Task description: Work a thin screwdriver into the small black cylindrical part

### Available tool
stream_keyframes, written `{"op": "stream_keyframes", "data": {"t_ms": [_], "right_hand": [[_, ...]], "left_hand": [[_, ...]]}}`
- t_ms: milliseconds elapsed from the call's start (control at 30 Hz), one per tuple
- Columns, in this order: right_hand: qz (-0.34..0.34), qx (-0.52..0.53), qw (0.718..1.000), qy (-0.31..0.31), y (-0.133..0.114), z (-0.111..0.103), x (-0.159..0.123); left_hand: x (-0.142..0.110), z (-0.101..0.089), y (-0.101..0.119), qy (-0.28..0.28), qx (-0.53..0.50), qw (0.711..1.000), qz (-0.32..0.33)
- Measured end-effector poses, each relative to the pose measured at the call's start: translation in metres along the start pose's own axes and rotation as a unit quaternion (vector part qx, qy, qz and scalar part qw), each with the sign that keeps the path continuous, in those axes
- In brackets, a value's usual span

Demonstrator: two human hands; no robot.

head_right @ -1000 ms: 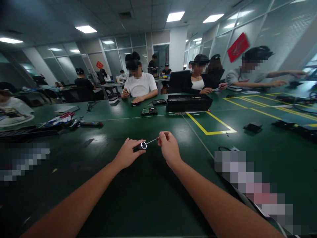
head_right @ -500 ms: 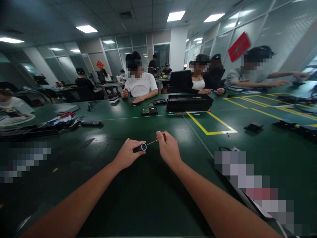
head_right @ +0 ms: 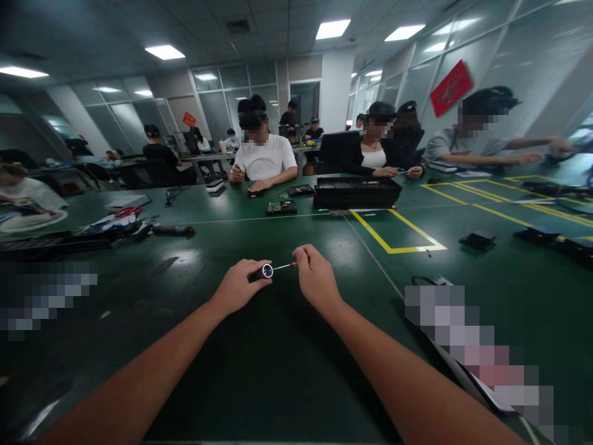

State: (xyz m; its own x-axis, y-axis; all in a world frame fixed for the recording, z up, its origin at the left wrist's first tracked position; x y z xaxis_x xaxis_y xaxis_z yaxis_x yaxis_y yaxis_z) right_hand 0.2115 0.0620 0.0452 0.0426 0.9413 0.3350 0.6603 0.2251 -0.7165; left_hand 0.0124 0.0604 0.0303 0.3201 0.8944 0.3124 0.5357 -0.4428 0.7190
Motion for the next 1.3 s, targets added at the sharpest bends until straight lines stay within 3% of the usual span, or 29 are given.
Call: {"op": "stream_keyframes", "data": {"t_ms": [233,400,533,767,967,1300], "right_hand": [[0.013,0.136,0.991,0.014,-0.001,0.005,-0.003],[0.131,0.29,0.948,0.022,0.018,0.011,0.003],[0.158,0.245,0.955,0.063,0.03,0.006,0.006],[0.087,0.233,0.968,0.038,0.018,0.012,0.002],[0.068,0.221,0.972,0.032,0.019,0.015,0.002],[0.13,0.229,0.965,0.023,0.022,0.013,0.001]], "left_hand": [[-0.002,0.0,0.003,0.001,-0.008,1.0,0.013],[0.0,0.0,0.013,0.011,0.007,0.999,0.052],[0.003,0.002,0.004,-0.006,0.028,1.0,0.012],[0.002,0.006,0.003,-0.014,0.017,1.0,0.016],[0.003,0.004,0.007,-0.008,0.008,1.0,0.025],[-0.001,0.001,0.009,0.002,-0.006,1.0,0.026]]}}
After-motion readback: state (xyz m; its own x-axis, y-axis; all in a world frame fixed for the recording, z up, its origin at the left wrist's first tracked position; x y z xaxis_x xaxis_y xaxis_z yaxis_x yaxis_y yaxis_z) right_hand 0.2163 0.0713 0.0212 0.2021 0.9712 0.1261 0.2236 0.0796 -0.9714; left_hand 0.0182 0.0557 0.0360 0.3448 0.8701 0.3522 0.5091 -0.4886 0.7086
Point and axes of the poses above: each hand's wrist, its own x-axis towards the middle knuckle, its own z-axis out of the palm, y = z × x, the point moved 6 cm from there along x, towards the middle knuckle, and after that the axes turned 15 degrees about -x, right-handed, at the moved point
